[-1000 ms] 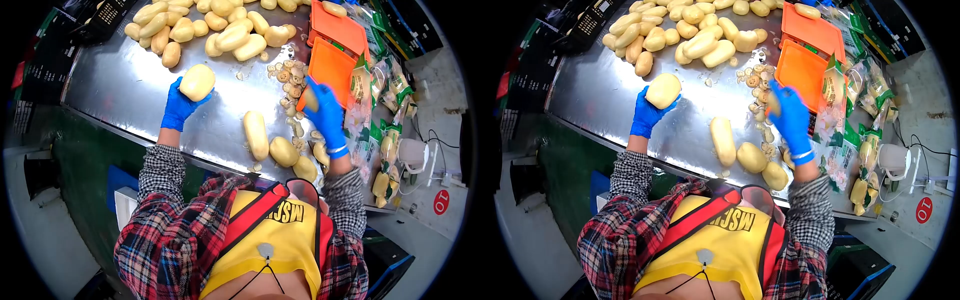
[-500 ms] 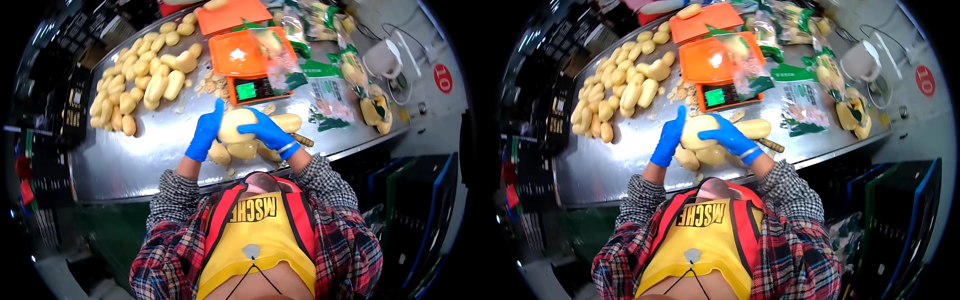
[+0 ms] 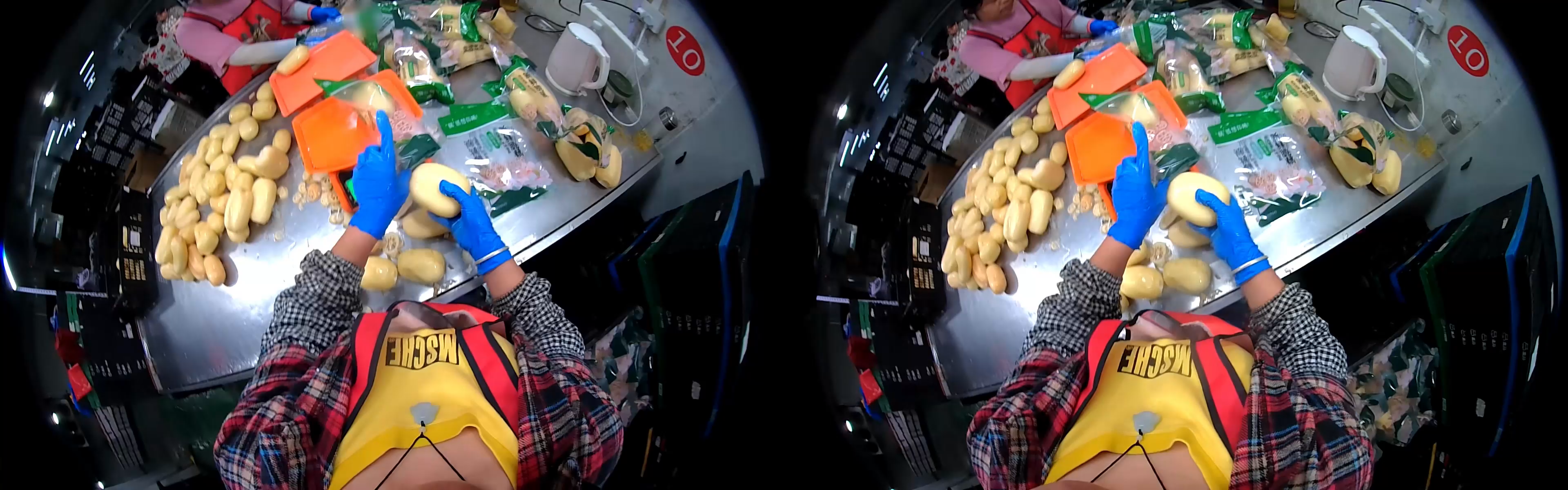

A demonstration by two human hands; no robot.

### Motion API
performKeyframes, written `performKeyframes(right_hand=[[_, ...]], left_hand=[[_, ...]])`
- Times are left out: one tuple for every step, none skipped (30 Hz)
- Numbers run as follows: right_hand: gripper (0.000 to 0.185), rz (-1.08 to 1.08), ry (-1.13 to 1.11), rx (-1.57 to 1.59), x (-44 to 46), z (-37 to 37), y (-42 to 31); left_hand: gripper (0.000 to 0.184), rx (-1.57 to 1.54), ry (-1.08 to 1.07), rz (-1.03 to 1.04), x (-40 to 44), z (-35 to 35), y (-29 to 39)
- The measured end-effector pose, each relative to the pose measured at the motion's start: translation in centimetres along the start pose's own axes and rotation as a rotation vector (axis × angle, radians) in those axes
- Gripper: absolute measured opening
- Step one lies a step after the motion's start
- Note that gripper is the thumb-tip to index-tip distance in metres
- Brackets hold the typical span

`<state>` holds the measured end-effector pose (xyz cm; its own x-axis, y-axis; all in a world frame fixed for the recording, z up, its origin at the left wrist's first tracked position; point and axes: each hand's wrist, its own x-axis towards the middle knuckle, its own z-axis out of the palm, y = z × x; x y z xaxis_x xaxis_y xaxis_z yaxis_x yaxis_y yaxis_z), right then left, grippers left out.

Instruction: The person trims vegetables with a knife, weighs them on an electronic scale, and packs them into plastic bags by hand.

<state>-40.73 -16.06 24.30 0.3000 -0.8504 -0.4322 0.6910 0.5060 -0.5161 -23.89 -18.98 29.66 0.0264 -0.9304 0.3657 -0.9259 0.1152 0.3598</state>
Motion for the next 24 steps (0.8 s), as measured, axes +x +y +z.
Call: performKeyframes(right_hand=[[0.048, 0.086, -0.09, 0.187, 0.6, 0.2, 0.2], [0.05, 0.139, -0.174, 0.404, 0.2, 1.3, 1.1], [0.051, 0.083, -0.185, 0.429, 0.7, 1.7, 1.5], [0.051, 0.028, -0.199, 0.449, 0.9, 2.7, 1.7], [0.052, -0.026, -0.217, 0.466, 1.0, 3.9, 2.1], [0.051, -0.124, -0.191, 0.321, 1.0, 4.7, 2.5], [0.05, -0.226, -0.164, 0.175, 0.9, 5.4, 3.0], [0.049, -0.334, -0.135, 0.03, 0.9, 5.9, 3.4], [0.049, -0.439, -0.102, -0.116, 0.9, 6.2, 3.6], [0.051, -0.507, -0.081, -0.247, 1.1, 6.6, 3.7], [0.051, -0.423, -0.107, -0.24, 1.0, 6.6, 3.3], [0.051, -0.34, -0.132, -0.234, 0.6, 6.6, 2.8], [0.05, -0.253, -0.153, -0.228, 0.2, 7.1, 2.1], [0.05, -0.125, -0.189, -0.068, 0.5, 6.7, 1.8], [0.05, 0.005, -0.222, 0.097, 1.1, 6.2, 1.3], [0.05, 0.134, -0.252, 0.267, 1.6, 5.9, 1.3], [0.048, 0.157, -0.222, 0.424, 1.8, 5.8, 1.5], [0.051, -0.145, -0.208, 0.14, 3.8, 4.0, 3.6], [0.053, -0.343, -0.129, -0.056, 3.9, 4.3, 3.9], [0.056, -0.524, -0.006, -0.26, 4.0, 4.5, 4.2], [0.058, -0.598, 0.175, -0.367, 4.2, 4.7, 4.3], [0.061, -0.77, 0.088, -0.584, 4.2, 4.6, 4.4], [0.057, -0.832, 0.035, -0.744, 3.4, 4.9, 4.1], [0.056, -0.806, 0.057, -0.808, 4.3, 4.5, 4.2]], left_hand=[[0.093, 0.005, 0.014, 0.036, 0.5, 0.3, -0.4], [0.089, 0.013, 0.026, 0.063, 0.0, -0.7, -1.2], [0.085, 0.023, 0.036, 0.085, -0.2, -0.7, -1.8], [0.073, 0.05, 0.06, 0.124, -0.5, -1.5, -1.4], [0.072, 0.092, 0.079, 0.132, -0.5, -1.9, -1.7], [0.07, 0.133, 0.098, 0.139, -0.5, -1.9, -2.1], [0.068, 0.171, 0.117, 0.146, -0.4, -2.0, -2.6], [0.064, 0.089, 0.183, 0.15, -0.3, -2.3, -3.2], [0.064, 0.102, 0.207, 0.148, -0.2, -2.5, -3.6], [0.064, 0.112, 0.223, 0.143, -0.1, -2.7, -4.0], [0.064, 0.12, 0.237, 0.139, -0.1, -2.8, -4.2], [0.063, 0.125, 0.228, 0.142, -0.1, -3.0, -4.4], [0.063, 0.131, 0.216, 0.143, 0.0, -3.2, -4.4], [0.062, 0.138, 0.201, 0.144, 0.0, -3.3, -4.3], [0.061, 0.123, 0.205, 0.176, 0.1, -3.4, -4.1], [0.06, 0.111, 0.206, 0.21, 0.3, -3.7, -3.6], [0.06, 0.098, 0.204, 0.245, 0.5, -3.7, -3.3], [0.053, 0.174, 0.195, 0.278, 0.7, -3.2, -3.3], [0.053, 0.22, 0.172, 0.308, 0.7, -2.7, -3.0], [0.053, 0.266, 0.147, 0.334, 0.5, -2.3, -2.8], [0.053, 0.315, 0.123, 0.36, 0.4, -1.9, -2.6], [0.052, 0.329, 0.104, 0.368, 0.3, -1.7, -2.4], [0.05, 0.344, 0.089, 0.376, 0.3, -1.5, -2.1], [0.048, 0.359, 0.075, 0.385, 0.4, -1.4, -1.9]])
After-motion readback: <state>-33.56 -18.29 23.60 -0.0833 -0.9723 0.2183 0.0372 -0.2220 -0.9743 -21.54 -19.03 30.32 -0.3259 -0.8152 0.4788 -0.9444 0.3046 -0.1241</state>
